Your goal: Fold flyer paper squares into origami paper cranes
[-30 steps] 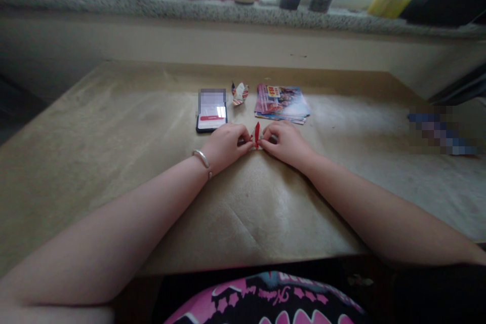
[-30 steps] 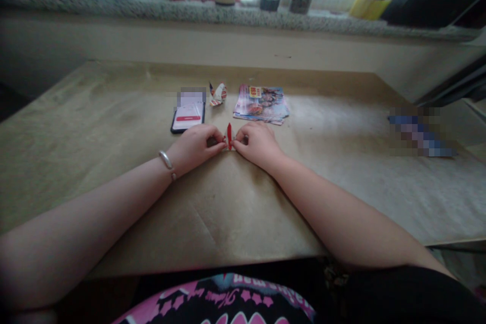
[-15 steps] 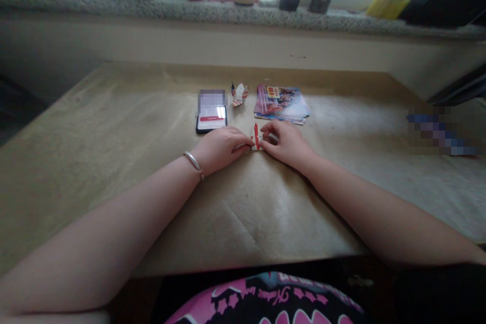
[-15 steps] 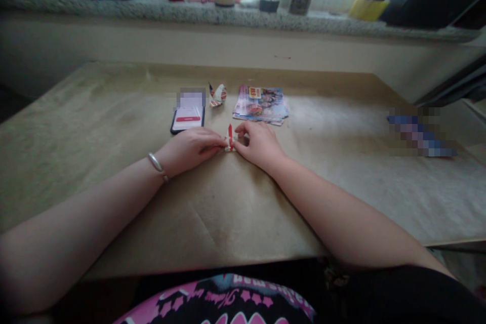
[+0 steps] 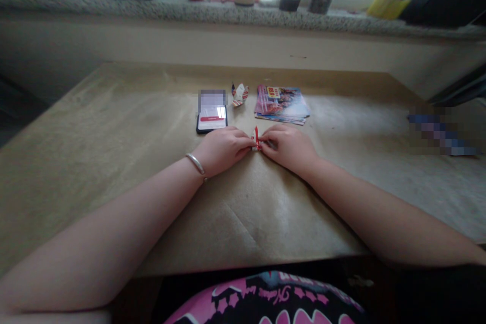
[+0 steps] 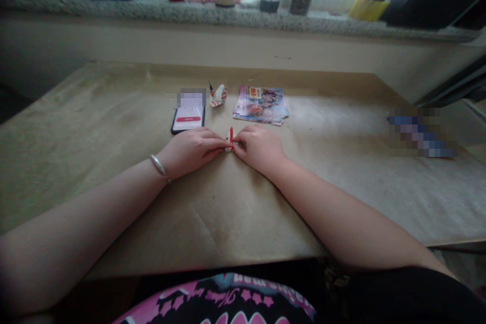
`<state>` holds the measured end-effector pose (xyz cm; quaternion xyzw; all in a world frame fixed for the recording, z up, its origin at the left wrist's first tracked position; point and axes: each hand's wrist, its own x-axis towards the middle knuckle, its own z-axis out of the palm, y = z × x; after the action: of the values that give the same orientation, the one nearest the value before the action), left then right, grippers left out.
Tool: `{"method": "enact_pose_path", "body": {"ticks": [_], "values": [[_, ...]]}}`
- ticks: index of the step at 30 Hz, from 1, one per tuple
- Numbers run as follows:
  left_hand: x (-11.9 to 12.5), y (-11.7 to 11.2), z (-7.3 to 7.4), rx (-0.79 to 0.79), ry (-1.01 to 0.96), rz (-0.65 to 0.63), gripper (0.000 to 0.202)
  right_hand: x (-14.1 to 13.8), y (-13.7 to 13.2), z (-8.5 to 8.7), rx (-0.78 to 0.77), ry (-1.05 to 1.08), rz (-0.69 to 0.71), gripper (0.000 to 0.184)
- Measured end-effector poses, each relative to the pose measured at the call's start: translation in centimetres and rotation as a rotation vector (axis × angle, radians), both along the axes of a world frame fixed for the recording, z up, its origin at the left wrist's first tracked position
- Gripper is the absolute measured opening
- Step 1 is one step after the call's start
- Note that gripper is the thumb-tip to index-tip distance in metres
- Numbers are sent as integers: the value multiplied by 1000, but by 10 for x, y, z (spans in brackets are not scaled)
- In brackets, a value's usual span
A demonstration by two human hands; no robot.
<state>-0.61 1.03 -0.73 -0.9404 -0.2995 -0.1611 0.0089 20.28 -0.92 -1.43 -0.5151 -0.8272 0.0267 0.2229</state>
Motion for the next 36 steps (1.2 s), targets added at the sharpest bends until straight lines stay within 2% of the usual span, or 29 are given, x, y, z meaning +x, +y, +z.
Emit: {"method": "enact_pose_path", "body": {"ticks": [13,20,24,32,36], "values": [[1,-1,-2,12,-21,3,25,-3,-5,6,-4,-124,-11,28],[0,0,-4,27,-72,-12,23,1,0,2,4,-47,-5,23],[0,0,-1,-24,-14,-30,24,3,4,-2,6,1,33,22],[-2,-1,7,-47,62,-77,26,6,0,4,3,-105,60,27],[-5,-1,10,-54,91,-95,30,12,1,6,1,-113,158,21]]}}
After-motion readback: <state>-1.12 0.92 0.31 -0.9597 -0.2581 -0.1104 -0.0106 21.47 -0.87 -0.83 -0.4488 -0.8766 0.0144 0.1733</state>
